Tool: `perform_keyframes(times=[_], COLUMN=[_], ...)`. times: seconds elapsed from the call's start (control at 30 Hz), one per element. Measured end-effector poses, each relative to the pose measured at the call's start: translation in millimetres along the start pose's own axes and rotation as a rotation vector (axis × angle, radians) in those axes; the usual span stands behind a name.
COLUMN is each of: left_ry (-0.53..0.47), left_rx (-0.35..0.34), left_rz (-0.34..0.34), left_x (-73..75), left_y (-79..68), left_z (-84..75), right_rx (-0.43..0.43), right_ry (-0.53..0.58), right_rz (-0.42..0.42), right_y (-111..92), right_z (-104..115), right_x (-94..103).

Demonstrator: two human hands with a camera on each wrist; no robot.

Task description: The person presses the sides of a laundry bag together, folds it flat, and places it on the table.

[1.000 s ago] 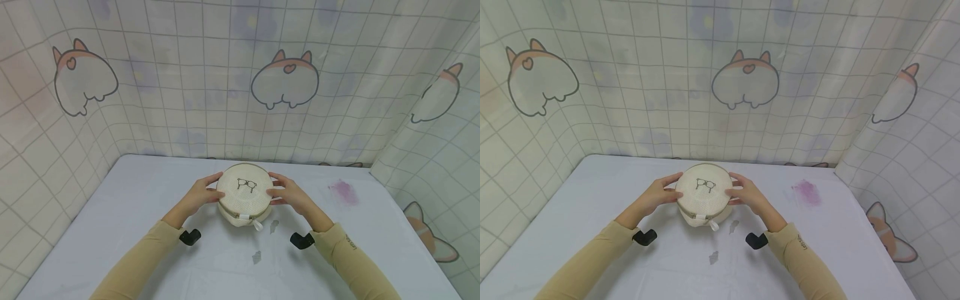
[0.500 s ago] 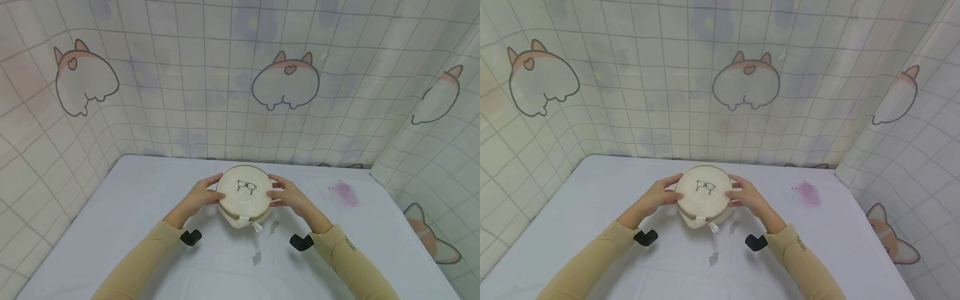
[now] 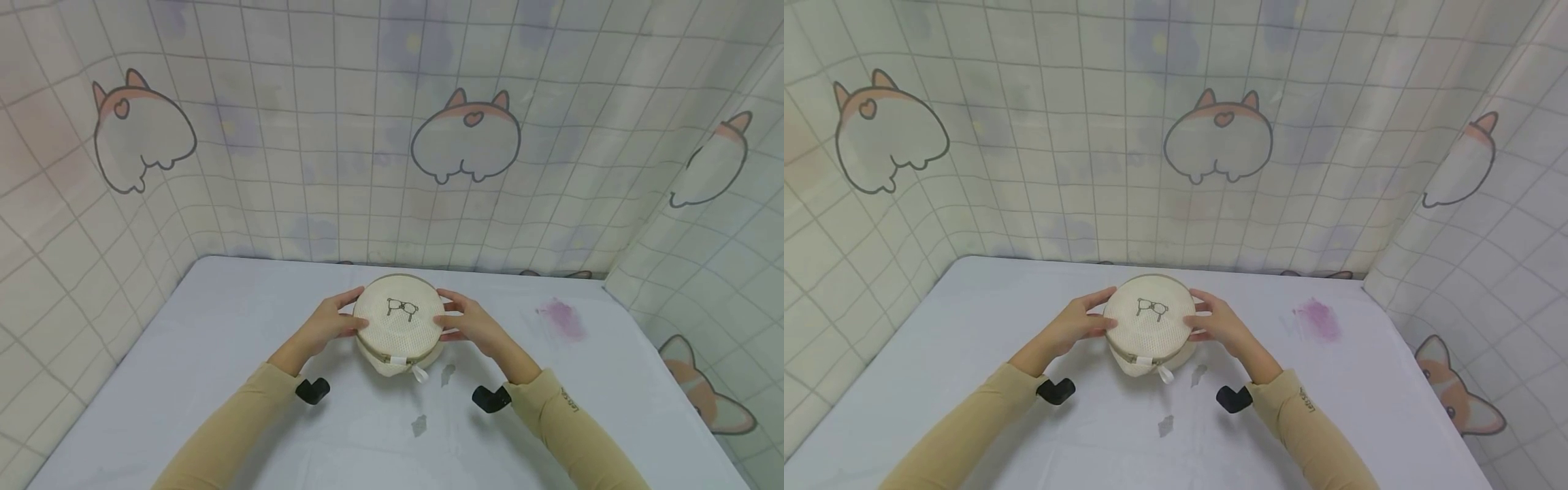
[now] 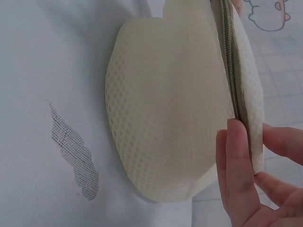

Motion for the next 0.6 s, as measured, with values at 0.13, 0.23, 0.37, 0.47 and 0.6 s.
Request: perform_keyframes(times=[0.13,0.23,0.37,0.47,0.6], left_ry=[0.002,0.003,0.001,0.001,0.006], left_rx=[-0.002,-0.003,0.001,0.006,0.002], left_rz=[0.001,0.0,-0.004,-0.006,-0.004], left_x=[0.6,1.1,2.0,2.4,2.5], left_y=[1.3,2.1,2.2,1.9,1.7], left_z=[1.1,1.8,3.5,4.7,5.1], right_rx=[0.0,0.001,0.0,0.0,0.003], right_ry=[0.0,0.0,0.011,0.013,0.002], right_rz=[-0.003,-0.002,0.003,0.006,0.007], right_y=[-0.1,-0.2,-0.2,0.0,0.1], right_z=[-0.3,-0.1,-0.7,-1.8,-2.0], right_x=[-0.7,-1.0,-1.9,-2.7,-3.0])
Point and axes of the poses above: each hand's wrist, its own y-axis towards the middle knuckle, its own x-axis out of the back of the hand, z = x × y, the point moved 5 cm from there along y, towards the middle knuckle, and after that the axes turned 12 degrees about -y, right-handed, at the moved point
